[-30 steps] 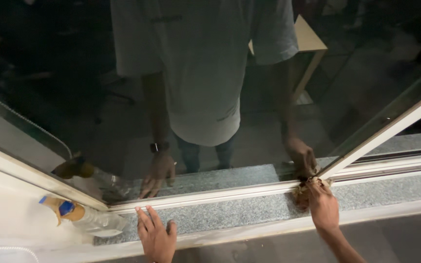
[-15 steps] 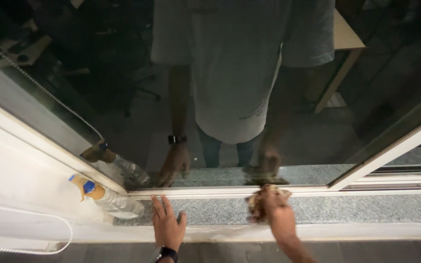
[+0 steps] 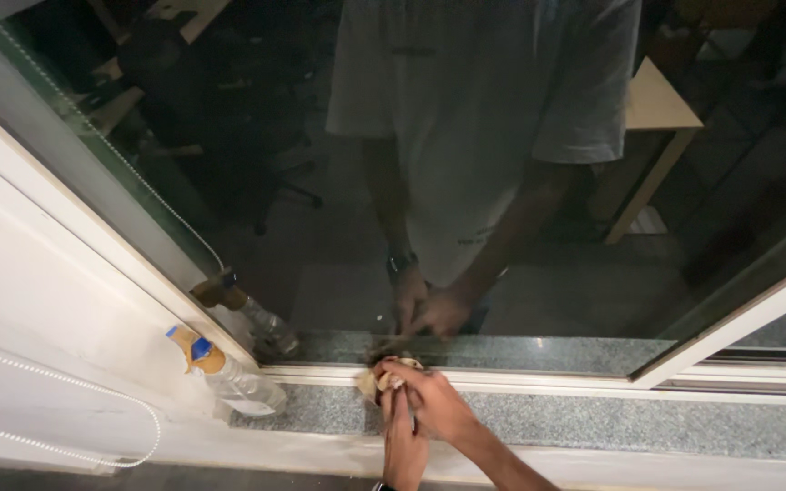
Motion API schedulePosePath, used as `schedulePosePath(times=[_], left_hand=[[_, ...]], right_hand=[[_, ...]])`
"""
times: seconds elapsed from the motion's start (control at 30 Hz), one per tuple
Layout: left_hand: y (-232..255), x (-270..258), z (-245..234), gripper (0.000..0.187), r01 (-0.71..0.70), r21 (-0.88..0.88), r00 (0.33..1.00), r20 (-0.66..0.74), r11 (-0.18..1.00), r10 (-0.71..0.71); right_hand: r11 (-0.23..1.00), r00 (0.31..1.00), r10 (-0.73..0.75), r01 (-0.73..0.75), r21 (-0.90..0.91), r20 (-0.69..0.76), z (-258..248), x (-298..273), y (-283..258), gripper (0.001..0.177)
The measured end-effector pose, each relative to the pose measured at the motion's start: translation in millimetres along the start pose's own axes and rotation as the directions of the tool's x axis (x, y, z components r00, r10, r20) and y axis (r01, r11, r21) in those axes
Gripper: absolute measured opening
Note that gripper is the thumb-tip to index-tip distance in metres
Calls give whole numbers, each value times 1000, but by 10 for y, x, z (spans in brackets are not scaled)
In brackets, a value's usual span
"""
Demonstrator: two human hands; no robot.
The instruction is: The person cleans a large glass window pane using a cloth. They wipe the lower frame and the glass surface with repetitive back-and-forth motions, focusing on the bottom section of the window.
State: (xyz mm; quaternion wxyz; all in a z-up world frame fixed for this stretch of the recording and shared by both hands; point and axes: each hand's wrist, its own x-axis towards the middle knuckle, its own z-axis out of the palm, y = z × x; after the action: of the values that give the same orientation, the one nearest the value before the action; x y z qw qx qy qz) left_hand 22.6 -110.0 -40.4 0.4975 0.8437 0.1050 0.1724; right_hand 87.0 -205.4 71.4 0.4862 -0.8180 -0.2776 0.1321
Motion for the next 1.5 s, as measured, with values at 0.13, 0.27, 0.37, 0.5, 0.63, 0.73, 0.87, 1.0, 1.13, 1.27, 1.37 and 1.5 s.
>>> schedulePosePath(times=[0.13, 0.27, 0.37, 0.5, 0.63, 0.73, 0.87, 1.0, 1.13, 1.27, 1.37, 1.5], left_hand=[[17, 88, -142, 88, 55, 139, 987, -158, 989, -32], [-52, 370, -529, 81, 97, 284, 938, -346, 954, 7], [-23, 433, -732, 73, 134, 404, 919, -393, 905, 40], [-47, 421, -799, 63, 255, 569, 918, -395, 782, -12], [-178, 389, -754, 64, 229, 599, 911, -410, 767, 49], [-279, 347, -656, 66, 173, 575, 916, -393, 800, 85], [-228, 183, -185, 67, -135, 526, 900, -290, 840, 326], [127, -55, 280, 70, -337, 503, 921, -1, 796, 390], [555, -120, 467, 70, -327, 426, 919, 351, 843, 179], [660, -11, 323, 68, -367, 486, 904, 387, 793, 181], [586, 69, 114, 61, -309, 633, 948, 262, 710, 179], [377, 188, -268, 57, -141, 778, 982, 33, 613, 184]], right_hand=[[961, 988, -37, -7, -278, -153, -222, -265, 370, 52], [853, 979, -138, 39, -521, -151, -645, -592, 811, 56], [839, 941, -315, 214, -501, -126, -838, -755, 845, 69], [936, 992, -42, -3, -353, -121, -879, -766, 789, 71], [951, 987, -47, -3, -310, -152, -883, -766, 774, 63], [956, 976, -77, 15, -291, -202, -853, -781, 784, 63], [963, 972, -35, -30, -268, -233, -813, -764, 808, 59], [960, 973, 2, -67, -273, -231, -785, -768, 868, 58], [967, 955, -63, -13, -256, -289, -735, -767, 934, 60], [964, 955, -33, -47, -260, -294, -709, -793, 929, 61], [949, 968, -36, -45, -311, -248, -731, -802, 860, 61], [943, 978, 1, -70, -326, -209, -738, -830, 738, 68]])
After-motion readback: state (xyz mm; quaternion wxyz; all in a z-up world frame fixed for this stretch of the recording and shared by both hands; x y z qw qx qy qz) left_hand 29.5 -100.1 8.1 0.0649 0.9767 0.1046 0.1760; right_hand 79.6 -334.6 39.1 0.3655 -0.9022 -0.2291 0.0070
